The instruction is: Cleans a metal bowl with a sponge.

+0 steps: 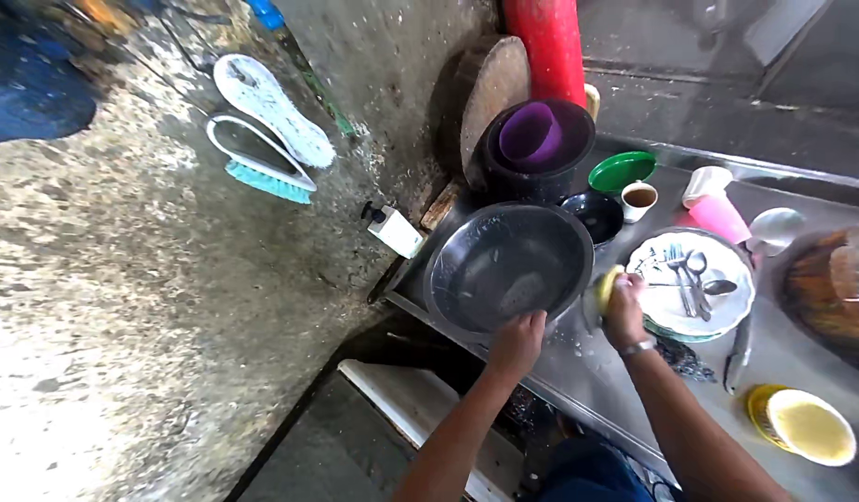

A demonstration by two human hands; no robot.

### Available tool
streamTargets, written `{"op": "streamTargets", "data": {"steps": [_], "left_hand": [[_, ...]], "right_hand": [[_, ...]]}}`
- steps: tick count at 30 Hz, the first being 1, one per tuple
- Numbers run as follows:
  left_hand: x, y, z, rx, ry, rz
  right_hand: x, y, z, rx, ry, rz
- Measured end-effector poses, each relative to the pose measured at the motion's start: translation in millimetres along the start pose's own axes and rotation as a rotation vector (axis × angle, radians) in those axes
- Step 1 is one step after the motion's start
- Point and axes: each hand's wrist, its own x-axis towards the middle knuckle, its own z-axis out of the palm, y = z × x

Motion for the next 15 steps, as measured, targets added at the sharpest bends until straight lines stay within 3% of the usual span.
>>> {"op": "streamTargets", "data": {"steps": [3,5,6,9,10,13,15], "left_hand": [[19.7,3.5,-75.4,-0.089,0.155,-0.136],[16.9,-9.4,-111.2,-0.18,0.244,-0.242],[12.3,-13.8,-121.1,-0.215,0.297,-0.285],[0.8,-19.4,-132.1,-0.293,0.4,-0.378],[-1.5,-23.4,-132.9,-0.304,0.407,-0.398],[-4.5,-45.8,-132.5,-0.301,0.452,-0.366],[-11.7,-51.5,-125.3,-0.324,0.483,-0.389]], "right_hand": [[-20.4,-55.5,56.6,-0.438,-0.237,-0.532],[2.1,-98.1,83.1,-0.6,-0.368,-0.743],[26.6,-121.9,93.6,-0.64,-0.421,-0.727],[75.7,-180.6,119.7,-0.831,-0.508,-0.444],[57.5,-185.3,129.7,-0.926,-0.493,-0.455],[-28.3,-170.4,152.4,-1.088,-0.492,-0.773],[-7.2,-169.3,159.9,-1.123,-0.565,-0.775]]}}
